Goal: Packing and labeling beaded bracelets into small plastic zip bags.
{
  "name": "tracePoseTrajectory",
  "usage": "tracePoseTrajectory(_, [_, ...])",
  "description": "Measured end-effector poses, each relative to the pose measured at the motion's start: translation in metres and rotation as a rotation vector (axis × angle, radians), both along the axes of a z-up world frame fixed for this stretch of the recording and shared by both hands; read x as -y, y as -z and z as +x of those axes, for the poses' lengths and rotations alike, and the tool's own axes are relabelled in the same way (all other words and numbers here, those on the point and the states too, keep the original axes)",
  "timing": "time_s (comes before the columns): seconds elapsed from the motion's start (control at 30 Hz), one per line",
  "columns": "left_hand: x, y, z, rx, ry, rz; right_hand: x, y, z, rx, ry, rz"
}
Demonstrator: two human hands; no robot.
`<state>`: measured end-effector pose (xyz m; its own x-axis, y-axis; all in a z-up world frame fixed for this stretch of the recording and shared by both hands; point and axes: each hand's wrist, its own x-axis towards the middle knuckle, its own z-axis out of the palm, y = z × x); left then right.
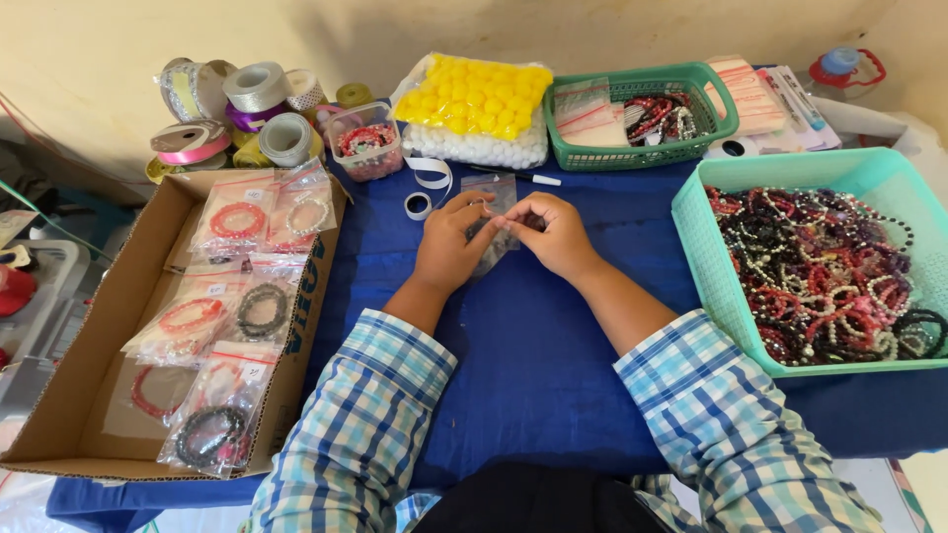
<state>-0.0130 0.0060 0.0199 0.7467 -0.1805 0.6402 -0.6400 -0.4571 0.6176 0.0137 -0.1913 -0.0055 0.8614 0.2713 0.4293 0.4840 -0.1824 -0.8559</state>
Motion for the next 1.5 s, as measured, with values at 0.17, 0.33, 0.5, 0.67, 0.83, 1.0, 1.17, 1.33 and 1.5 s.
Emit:
tracePoseTrajectory(0.17, [0.001, 0.001, 0.0, 0.032, 0.01, -0.019, 0.001, 0.002, 0.001, -0.013, -0.016, 0.027])
tracePoseTrajectory(0.33, [0.002, 0.004, 0.004, 0.008, 0.018, -0.018, -0.002, 0.003, 0.0, -0.036, 0.008, -0.002])
tracePoseTrajectory(0.5, [0.002, 0.011, 0.006, 0.008, -0.028, 0.049, -0.005, 0.012, 0.003, 0.02, 0.041, 0.009])
tracePoseTrajectory(0.67, [0.001, 0.012, 0.005, -0.028, -0.024, 0.046, -0.008, 0.008, 0.0, 0.078, 0.062, 0.006])
tracePoseTrajectory(0.83, [0.002, 0.012, 0.0, 0.004, -0.017, 0.086, 0.001, 0.027, 0.02, -0.033, 0.107, 0.186])
tracePoseTrajectory(1.0, [-0.001, 0.006, -0.003, 0.023, 0.014, 0.02, 0.001, 0.018, 0.016, -0.029, 0.049, 0.198])
tracePoseTrajectory(1.17, [0.0, 0.011, 0.004, -0.106, 0.053, -0.199, 0.008, 0.029, 0.022, -0.083, -0.05, 0.257])
tracePoseTrajectory(1.33, [-0.002, 0.017, 0.01, -0.167, 0.104, -0.264, 0.004, 0.016, 0.014, -0.11, -0.117, 0.193])
tracePoseTrajectory(1.5, [-0.002, 0.022, 0.013, -0.257, 0.012, -0.325, 0.009, 0.017, 0.014, 0.015, -0.137, 0.153])
